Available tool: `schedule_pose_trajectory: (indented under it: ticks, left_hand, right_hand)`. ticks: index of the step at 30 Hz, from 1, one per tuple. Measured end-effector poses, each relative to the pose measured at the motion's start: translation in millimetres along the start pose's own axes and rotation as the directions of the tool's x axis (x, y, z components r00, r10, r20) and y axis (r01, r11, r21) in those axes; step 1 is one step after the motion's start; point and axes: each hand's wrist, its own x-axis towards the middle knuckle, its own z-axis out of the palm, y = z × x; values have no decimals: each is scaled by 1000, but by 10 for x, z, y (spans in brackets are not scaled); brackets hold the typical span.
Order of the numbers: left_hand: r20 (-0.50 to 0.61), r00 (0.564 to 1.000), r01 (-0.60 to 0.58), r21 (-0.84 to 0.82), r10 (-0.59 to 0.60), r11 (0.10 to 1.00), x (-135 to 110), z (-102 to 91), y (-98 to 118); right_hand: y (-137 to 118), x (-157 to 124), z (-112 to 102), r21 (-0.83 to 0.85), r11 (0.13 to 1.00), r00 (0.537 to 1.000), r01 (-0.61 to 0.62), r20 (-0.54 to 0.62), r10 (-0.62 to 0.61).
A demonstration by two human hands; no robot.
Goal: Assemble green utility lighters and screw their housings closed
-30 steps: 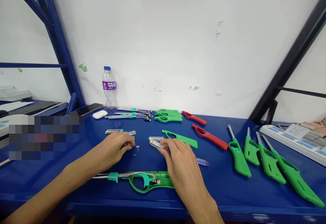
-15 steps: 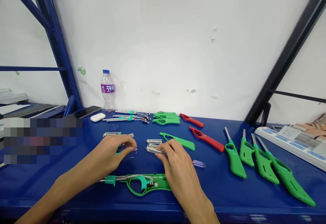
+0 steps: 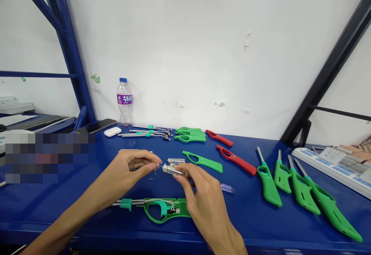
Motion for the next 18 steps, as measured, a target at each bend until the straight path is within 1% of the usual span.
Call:
schedule_pose_trajectory:
  ticks: [4,9,14,18]
  left_hand:
    - [30,1000,1,-40,1,999,3,14,20]
    - [74,997,3,-96,5,995,-14,1,20]
    - [110,994,29,-145,-13,989,-3,-27,-8]
    - [134,990,64,-188,-39,980,10,-28,13]
  right_hand:
    - [-17,18,-3,38,999,1000,9,7,-10]
    - [-2,30,5,47,999,1000,26,8,-27]
    - [31,31,2,45,997,998,70,3,-70]
    - [43,38,-21,41,992,993,120,0,-120]
